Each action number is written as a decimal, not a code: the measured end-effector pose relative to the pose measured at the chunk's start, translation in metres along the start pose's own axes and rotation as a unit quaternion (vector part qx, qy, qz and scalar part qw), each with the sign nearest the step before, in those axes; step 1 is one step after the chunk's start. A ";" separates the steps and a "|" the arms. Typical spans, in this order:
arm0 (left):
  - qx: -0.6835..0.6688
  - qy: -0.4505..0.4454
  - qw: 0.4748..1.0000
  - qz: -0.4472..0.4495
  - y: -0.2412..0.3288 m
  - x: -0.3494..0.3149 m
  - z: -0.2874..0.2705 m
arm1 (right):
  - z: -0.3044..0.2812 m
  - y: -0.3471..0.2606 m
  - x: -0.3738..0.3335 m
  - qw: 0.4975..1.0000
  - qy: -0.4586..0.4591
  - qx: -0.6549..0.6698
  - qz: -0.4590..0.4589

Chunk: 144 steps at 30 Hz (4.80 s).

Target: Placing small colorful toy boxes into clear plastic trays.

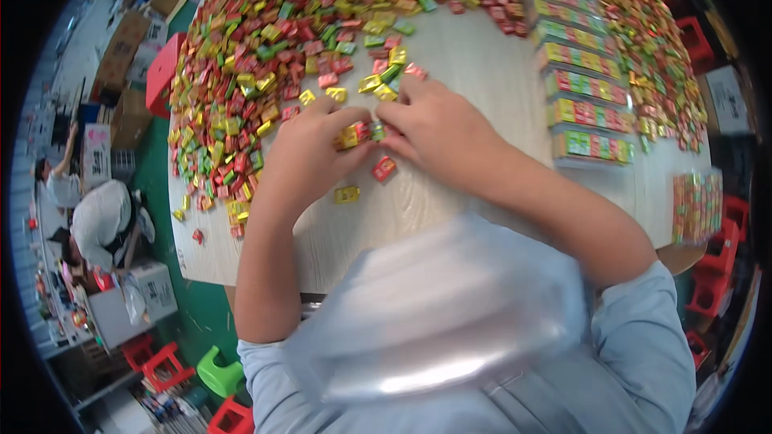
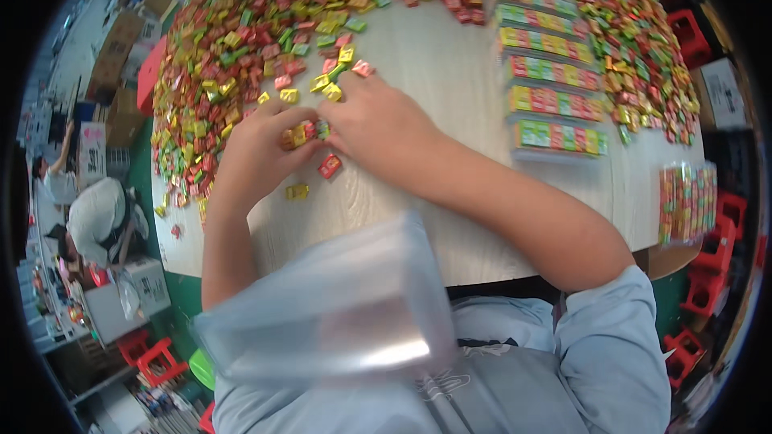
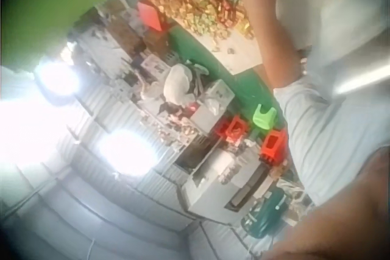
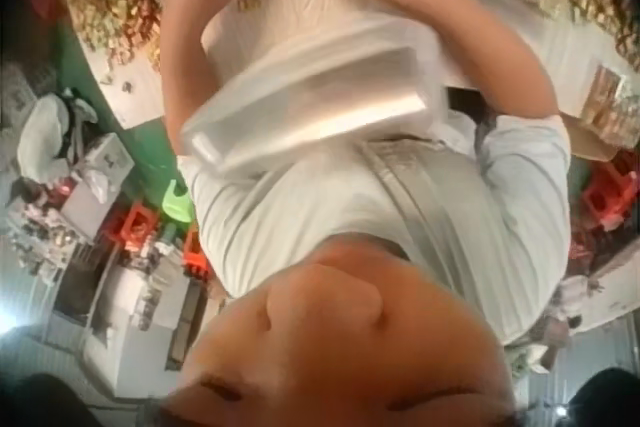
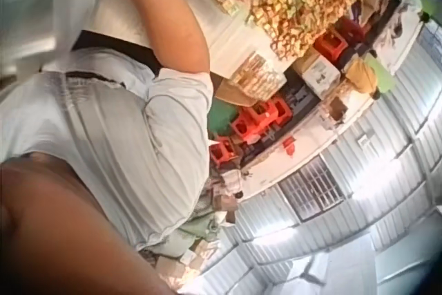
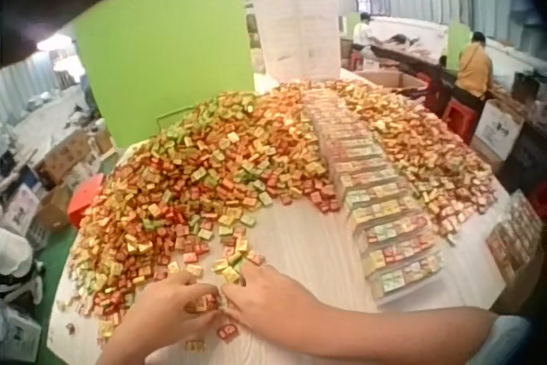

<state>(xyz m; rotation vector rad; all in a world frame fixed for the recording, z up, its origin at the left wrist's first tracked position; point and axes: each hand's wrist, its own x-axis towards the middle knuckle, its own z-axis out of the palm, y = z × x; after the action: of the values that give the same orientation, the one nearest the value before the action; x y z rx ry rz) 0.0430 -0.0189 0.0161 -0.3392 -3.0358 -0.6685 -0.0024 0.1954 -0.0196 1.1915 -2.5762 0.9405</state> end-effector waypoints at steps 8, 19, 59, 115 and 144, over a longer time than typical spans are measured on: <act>0.029 0.054 0.998 0.005 0.031 0.002 -0.034 | -0.029 -0.001 0.014 0.998 0.050 0.002 -0.049; 0.159 0.157 0.975 0.011 0.118 -0.031 -0.155 | -0.149 -0.068 0.058 0.991 0.031 0.020 -0.130; -0.077 0.438 0.893 0.075 0.140 -0.153 -0.021 | -0.159 -0.108 -0.104 0.979 0.088 -0.019 -0.181; -0.253 0.486 0.835 0.040 0.148 -0.130 0.010 | -0.216 -0.094 -0.066 0.978 0.013 0.066 -0.195; -0.331 0.490 0.806 0.002 0.116 -0.131 0.031 | -0.232 0.036 -0.361 0.807 0.221 -0.462 0.296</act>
<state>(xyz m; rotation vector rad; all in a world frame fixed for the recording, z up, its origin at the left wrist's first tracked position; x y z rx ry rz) 0.1964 0.0701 0.0280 0.0329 -1.7545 -1.3552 0.1860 0.5813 0.0101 -0.0996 -2.4421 -0.0871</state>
